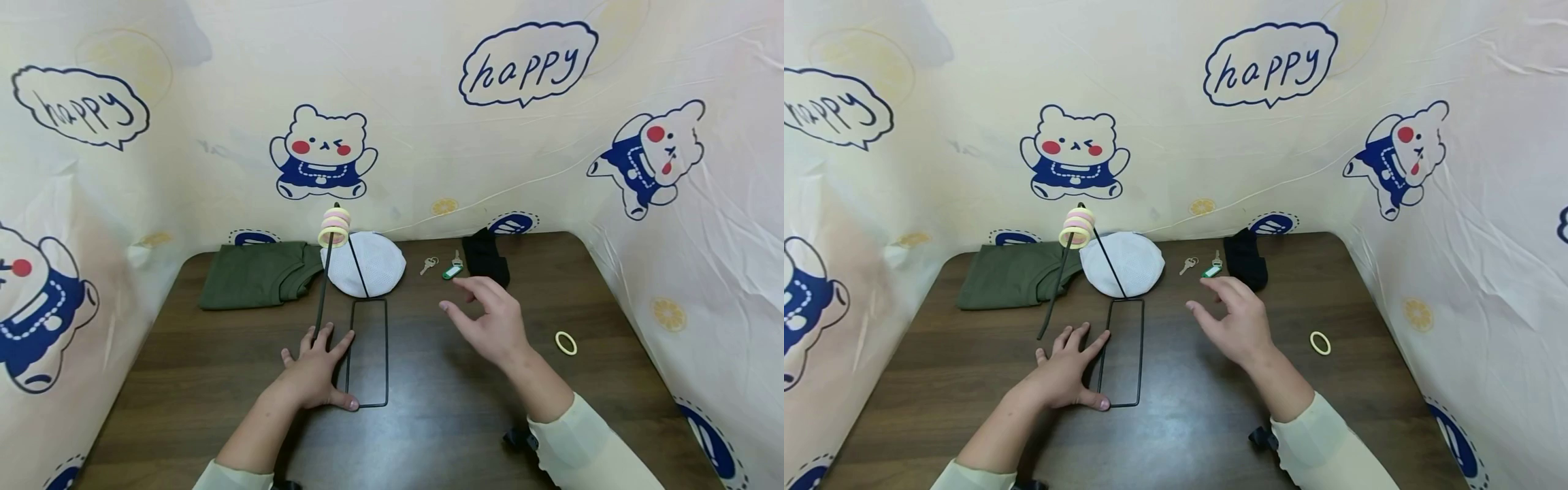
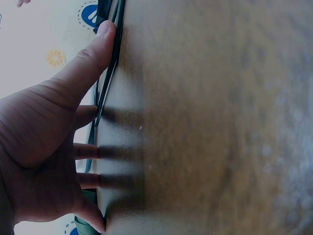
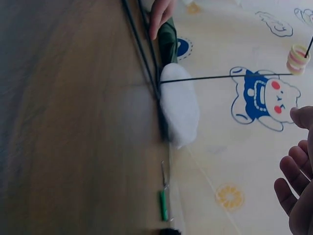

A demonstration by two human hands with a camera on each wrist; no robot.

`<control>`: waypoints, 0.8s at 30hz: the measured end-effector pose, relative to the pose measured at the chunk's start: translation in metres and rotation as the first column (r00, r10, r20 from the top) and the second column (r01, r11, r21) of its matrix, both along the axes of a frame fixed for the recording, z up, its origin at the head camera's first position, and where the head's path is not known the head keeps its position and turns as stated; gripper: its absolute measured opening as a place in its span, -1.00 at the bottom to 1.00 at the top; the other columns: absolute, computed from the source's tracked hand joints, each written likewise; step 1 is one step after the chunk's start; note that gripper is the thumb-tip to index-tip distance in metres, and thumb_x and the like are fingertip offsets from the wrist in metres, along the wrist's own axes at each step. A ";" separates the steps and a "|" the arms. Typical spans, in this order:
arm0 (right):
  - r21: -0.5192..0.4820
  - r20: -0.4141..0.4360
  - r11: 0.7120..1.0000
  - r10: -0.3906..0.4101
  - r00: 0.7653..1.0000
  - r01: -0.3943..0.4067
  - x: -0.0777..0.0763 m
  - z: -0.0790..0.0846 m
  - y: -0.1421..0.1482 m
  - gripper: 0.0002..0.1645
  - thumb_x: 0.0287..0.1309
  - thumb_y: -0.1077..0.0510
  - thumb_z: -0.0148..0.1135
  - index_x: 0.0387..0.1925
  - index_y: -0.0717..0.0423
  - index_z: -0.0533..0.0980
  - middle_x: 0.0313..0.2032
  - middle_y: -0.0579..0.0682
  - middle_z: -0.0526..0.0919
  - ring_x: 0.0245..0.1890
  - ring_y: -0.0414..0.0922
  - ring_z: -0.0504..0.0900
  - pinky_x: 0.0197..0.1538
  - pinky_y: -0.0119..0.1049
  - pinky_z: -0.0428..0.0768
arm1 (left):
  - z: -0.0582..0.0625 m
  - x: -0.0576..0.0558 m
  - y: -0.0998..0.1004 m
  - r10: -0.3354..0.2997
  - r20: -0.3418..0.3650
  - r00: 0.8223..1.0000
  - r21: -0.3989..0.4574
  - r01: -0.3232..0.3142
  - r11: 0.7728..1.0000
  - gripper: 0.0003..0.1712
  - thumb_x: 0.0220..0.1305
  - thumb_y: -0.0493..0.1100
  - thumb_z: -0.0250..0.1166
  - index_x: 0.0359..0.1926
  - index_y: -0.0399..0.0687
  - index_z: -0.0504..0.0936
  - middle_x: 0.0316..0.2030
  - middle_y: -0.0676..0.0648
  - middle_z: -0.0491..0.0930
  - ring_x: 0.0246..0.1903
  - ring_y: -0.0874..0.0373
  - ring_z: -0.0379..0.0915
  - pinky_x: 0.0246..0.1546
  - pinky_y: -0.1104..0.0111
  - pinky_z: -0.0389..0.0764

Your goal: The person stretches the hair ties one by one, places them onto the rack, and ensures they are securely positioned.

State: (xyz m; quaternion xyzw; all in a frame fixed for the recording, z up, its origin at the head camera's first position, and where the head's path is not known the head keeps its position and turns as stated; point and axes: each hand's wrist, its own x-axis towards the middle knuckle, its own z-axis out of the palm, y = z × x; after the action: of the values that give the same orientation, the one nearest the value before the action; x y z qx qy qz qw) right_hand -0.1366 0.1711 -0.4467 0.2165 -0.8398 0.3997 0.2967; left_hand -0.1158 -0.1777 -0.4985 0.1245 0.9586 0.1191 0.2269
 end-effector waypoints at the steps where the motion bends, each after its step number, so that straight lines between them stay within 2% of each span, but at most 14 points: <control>1: 0.001 0.007 1.000 -0.010 1.000 0.010 0.002 -0.002 0.003 -0.55 0.06 0.11 0.63 0.00 0.11 0.72 -0.12 0.04 0.74 -0.26 -0.11 0.66 -0.16 -0.32 0.63 | 0.000 0.000 0.000 0.001 -0.001 1.000 0.001 -0.001 1.000 0.57 -0.40 0.63 0.54 0.66 0.38 0.04 0.64 -0.24 -0.18 0.56 -0.44 -0.41 0.14 -0.69 -0.18; 5: 0.006 0.013 0.999 -0.047 0.999 0.047 0.007 -0.013 0.017 -0.54 0.01 0.14 0.64 -0.01 0.13 0.73 -0.13 0.04 0.75 -0.29 -0.05 0.66 -0.23 -0.34 0.59 | 0.001 0.001 0.001 0.000 -0.007 1.000 0.005 0.000 1.000 0.57 -0.40 0.62 0.55 0.66 0.38 0.05 0.64 -0.25 -0.17 0.56 -0.44 -0.41 0.13 -0.69 -0.17; 9: 0.042 0.026 0.995 -0.093 0.995 0.092 0.011 -0.024 0.034 -0.52 -0.01 0.12 0.66 -0.01 0.12 0.73 -0.14 0.02 0.75 -0.29 -0.09 0.66 -0.24 -0.36 0.57 | 0.003 0.001 0.002 0.002 -0.009 1.000 0.008 -0.002 1.000 0.56 -0.39 0.61 0.56 0.66 0.36 0.05 0.63 -0.25 -0.17 0.56 -0.45 -0.41 0.14 -0.69 -0.18; 15: 0.125 0.101 0.985 -0.132 0.986 0.119 0.018 -0.035 0.059 -0.50 0.00 0.11 0.66 0.01 0.10 0.71 -0.16 0.03 0.74 -0.26 -0.08 0.70 -0.22 -0.09 0.69 | 0.003 0.002 0.003 0.005 -0.002 1.000 -0.001 -0.005 1.000 0.56 -0.39 0.61 0.56 0.66 0.36 0.05 0.63 -0.25 -0.17 0.56 -0.45 -0.41 0.14 -0.68 -0.18; 24: 0.210 0.184 0.965 -0.196 0.963 0.157 0.027 -0.045 0.088 -0.51 0.04 0.07 0.65 0.02 0.10 0.70 -0.15 0.03 0.74 -0.26 -0.05 0.71 -0.23 -0.01 0.72 | 0.005 0.001 0.003 0.003 -0.008 1.000 -0.002 -0.003 1.000 0.56 -0.38 0.59 0.57 0.66 0.35 0.06 0.63 -0.26 -0.16 0.56 -0.47 -0.39 0.13 -0.69 -0.16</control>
State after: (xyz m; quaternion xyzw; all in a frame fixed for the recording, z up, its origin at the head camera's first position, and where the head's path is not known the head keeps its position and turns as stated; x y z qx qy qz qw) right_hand -0.1098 0.2591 -0.4913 0.1263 -0.9166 0.3080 0.2214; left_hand -0.1145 -0.1742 -0.4939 0.1233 0.9598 0.1178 0.2228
